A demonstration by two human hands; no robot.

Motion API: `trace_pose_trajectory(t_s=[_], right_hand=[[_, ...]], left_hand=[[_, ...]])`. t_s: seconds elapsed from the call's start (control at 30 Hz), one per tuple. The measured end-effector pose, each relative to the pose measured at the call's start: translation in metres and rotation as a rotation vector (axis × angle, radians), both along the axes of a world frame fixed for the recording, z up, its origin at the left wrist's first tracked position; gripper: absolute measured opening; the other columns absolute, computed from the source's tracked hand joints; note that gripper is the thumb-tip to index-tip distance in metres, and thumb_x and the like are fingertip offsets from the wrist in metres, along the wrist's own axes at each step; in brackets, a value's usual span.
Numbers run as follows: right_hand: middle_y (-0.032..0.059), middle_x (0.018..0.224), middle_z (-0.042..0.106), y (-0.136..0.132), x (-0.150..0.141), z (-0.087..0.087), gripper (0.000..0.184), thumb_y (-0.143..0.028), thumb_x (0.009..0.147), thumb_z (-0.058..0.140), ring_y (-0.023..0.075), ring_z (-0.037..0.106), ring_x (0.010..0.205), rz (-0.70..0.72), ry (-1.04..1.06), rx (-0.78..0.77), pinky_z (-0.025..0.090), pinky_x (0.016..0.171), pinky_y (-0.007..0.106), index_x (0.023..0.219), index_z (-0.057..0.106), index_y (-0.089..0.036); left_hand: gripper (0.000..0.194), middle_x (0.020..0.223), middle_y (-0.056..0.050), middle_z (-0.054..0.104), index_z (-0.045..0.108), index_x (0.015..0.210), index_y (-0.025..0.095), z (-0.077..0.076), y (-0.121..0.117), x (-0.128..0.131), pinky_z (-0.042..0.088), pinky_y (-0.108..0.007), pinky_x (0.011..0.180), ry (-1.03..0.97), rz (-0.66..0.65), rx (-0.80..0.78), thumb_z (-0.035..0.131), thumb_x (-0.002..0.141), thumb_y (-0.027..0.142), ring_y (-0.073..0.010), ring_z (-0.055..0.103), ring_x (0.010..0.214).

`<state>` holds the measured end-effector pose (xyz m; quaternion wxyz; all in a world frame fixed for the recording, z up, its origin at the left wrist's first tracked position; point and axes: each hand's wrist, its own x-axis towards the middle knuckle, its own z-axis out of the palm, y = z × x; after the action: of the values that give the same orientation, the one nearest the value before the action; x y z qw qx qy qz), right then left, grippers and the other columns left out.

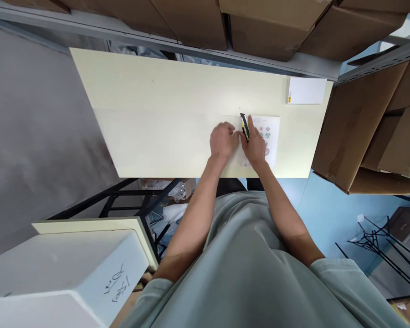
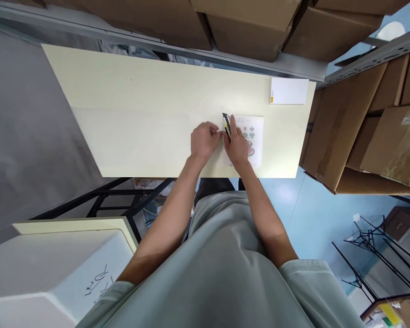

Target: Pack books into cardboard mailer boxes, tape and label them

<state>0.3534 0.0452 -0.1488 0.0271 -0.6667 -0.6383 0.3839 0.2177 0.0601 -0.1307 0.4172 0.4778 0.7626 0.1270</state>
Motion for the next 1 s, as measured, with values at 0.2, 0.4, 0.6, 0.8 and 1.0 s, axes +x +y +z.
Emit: trace_pose_trajectory(t_s=[0.2,0.4,0.6,0.8,1.0], right_hand=[[0.0179,0.128,0.062,0.003,-0.004,-0.009,0.067,-0.045,0.117,0.029,0.033,0.068,0.11,-0.014,0.016,0.002,0.058,0.095,0.051,0.178,0.01,-0.024],[0.0206,0.129,0.065,0.006,-0.013,-0.006,0.068,-0.041,0.117,0.029,0.0313,0.07,0.104,-0.009,-0.063,-0.008,0.06,0.09,0.049,0.178,0.006,-0.022],[0.0197,0.119,0.068,0.003,-0.021,-0.002,0.077,-0.045,0.117,0.033,0.0314,0.072,0.104,-0.022,-0.075,-0.005,0.062,0.089,0.049,0.178,-0.008,-0.021],[0.0167,0.111,0.069,-0.009,-0.024,0.005,0.08,-0.047,0.115,0.04,0.0289,0.074,0.097,0.003,-0.14,0.048,0.064,0.087,0.048,0.179,-0.001,-0.021],[0.0203,0.112,0.068,-0.026,-0.02,0.021,0.08,-0.044,0.113,0.043,0.0301,0.073,0.094,0.056,-0.214,-0.048,0.065,0.085,0.05,0.179,0.007,-0.016]], left_hand=[[0.014,0.099,-0.009,0.073,0.069,0.093,0.021,-0.014,0.044,-0.013,0.051,-0.041,0.105,0.008,0.048,-0.038,0.067,0.098,0.033,-0.0254,0.067,0.102],[0.011,0.095,-0.007,0.073,0.072,0.093,0.021,-0.022,0.05,-0.014,0.053,-0.041,0.103,-0.044,0.103,-0.069,0.071,0.094,0.032,-0.0257,0.068,0.101],[0.009,0.094,-0.009,0.073,0.073,0.092,0.02,-0.023,0.052,-0.012,0.052,-0.042,0.107,-0.086,0.144,-0.073,0.075,0.093,0.029,-0.029,0.067,0.108],[0.012,0.096,-0.01,0.075,0.073,0.088,0.02,-0.02,0.054,-0.012,0.054,-0.045,0.106,-0.074,0.135,-0.09,0.075,0.095,0.029,-0.028,0.071,0.101],[0.011,0.104,-0.012,0.077,0.076,0.098,0.018,-0.018,0.054,-0.012,0.052,-0.045,0.109,-0.116,0.152,-0.114,0.076,0.096,0.029,-0.0291,0.071,0.113]])
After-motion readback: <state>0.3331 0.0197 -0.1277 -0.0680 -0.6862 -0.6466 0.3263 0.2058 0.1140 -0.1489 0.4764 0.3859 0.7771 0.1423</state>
